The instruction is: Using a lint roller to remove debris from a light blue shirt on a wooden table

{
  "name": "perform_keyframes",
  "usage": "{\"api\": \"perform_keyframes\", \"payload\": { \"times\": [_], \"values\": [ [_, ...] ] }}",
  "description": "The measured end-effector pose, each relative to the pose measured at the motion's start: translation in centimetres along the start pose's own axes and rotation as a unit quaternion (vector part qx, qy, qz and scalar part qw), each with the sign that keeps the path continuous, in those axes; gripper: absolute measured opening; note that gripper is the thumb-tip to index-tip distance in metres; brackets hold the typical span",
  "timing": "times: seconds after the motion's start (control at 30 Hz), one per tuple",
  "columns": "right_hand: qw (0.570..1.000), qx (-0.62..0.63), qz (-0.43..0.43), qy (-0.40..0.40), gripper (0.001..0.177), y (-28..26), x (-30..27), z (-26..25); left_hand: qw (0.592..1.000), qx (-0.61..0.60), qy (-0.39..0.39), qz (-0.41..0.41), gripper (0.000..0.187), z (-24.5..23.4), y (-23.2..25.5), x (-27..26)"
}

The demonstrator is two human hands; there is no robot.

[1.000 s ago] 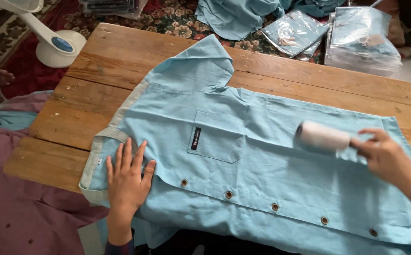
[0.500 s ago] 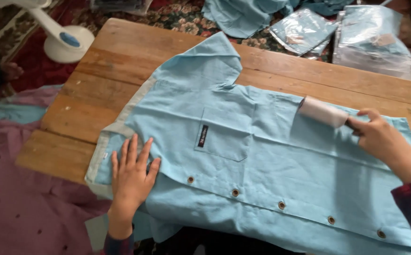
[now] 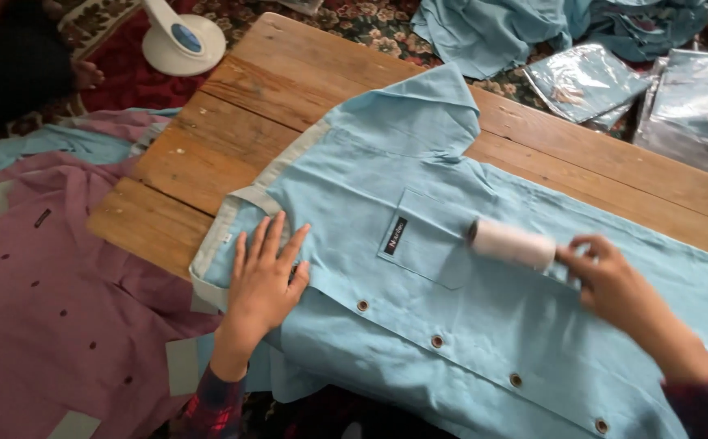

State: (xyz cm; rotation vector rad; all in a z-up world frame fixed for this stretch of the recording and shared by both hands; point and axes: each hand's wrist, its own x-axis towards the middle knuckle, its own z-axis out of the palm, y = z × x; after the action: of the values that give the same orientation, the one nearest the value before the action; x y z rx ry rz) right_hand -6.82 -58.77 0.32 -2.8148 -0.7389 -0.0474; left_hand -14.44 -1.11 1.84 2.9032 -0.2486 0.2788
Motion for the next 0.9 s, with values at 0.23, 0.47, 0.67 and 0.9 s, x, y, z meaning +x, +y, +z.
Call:
{"api": "perform_keyframes", "payload": {
  "times": [0.23, 0.47, 0.67, 0.9],
  "values": [
    [0.994, -0.059, 0.059, 0.069, 0.051, -4.3, 7.2, -1.5, 1.000, -0.001, 0.020, 0.003, 0.059, -0.2, 0.0, -0.2],
    [0.990, -0.046, -0.131, 0.030, 0.086, -12.1, 6.5, 1.0, 0.999, -0.015, 0.040, 0.003, 0.056, -0.6, 0.2, 0.2],
    [0.998, -0.018, -0.042, 0.045, 0.075, -10.4, 13.2, 1.2, 0.999, -0.015, 0.039, -0.008, 0.056, -0.3, 0.5, -0.2],
    [0.990, -0.074, -0.122, -0.005, 0.081, -17.8, 6.0, 2.2, 0.999, -0.014, 0.050, -0.007, 0.057, -0.2, 0.6, -0.1]
  ]
}}
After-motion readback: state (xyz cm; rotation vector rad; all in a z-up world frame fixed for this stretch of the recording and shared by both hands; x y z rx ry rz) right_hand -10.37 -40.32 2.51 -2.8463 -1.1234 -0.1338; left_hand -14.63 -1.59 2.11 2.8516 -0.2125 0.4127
